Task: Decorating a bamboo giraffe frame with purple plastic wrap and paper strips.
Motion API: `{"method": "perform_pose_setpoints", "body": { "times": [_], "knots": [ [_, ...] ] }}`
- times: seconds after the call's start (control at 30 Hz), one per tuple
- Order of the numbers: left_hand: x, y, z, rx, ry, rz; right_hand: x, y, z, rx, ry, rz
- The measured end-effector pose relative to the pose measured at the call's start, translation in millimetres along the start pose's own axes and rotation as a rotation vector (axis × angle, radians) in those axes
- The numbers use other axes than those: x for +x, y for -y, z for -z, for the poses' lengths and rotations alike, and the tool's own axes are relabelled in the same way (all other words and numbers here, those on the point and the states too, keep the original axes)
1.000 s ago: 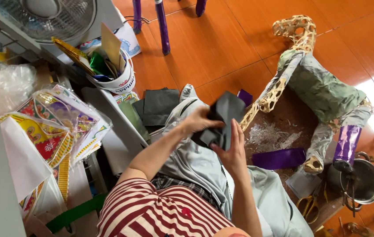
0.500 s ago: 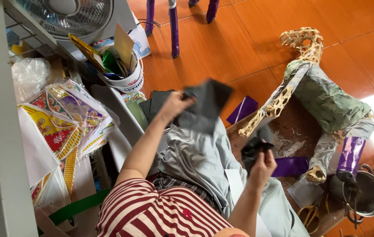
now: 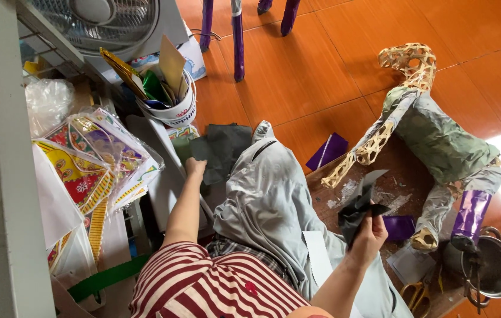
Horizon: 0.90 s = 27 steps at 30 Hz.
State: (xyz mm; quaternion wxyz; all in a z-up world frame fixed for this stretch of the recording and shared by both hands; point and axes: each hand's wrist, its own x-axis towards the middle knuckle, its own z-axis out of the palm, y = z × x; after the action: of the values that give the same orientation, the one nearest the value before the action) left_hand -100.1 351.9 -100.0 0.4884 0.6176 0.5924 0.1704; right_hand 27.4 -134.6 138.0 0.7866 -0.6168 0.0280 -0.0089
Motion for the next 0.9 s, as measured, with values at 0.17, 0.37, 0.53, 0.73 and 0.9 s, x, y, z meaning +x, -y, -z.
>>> {"method": "perform_pose_setpoints", "body": {
  "times": [0.17, 0.37, 0.53, 0.73, 0.9],
  "knots": [
    [-31.4, -41.5, 6.4, 0.593, -0.192, -0.266, 2.0, -11.3, 10.4, -0.02, 0.067, 0.01],
    [-122.9, -141.8, -40.8, 0.259, 0.159, -0.928, -7.0, 7.9, -32.3, -0.417, 0.228, 0.05],
    [-226.3, -156.5, -80.6, -0.145, 1.138, -0.526, -22.2, 38.3, -90.0, -0.778, 0.375, 0.297],
    [-226.9, -117.7, -99.4, -0.022, 1.312, 0.192, -2.8, 16.3, -79.5, -1.022, 0.697, 0.638],
    [-212.8, -143.9, -71.5, -0.414, 1.219, 0.691, 74.7, -15.9, -42.0, -0.146, -0.097, -0.155]
  ]
}}
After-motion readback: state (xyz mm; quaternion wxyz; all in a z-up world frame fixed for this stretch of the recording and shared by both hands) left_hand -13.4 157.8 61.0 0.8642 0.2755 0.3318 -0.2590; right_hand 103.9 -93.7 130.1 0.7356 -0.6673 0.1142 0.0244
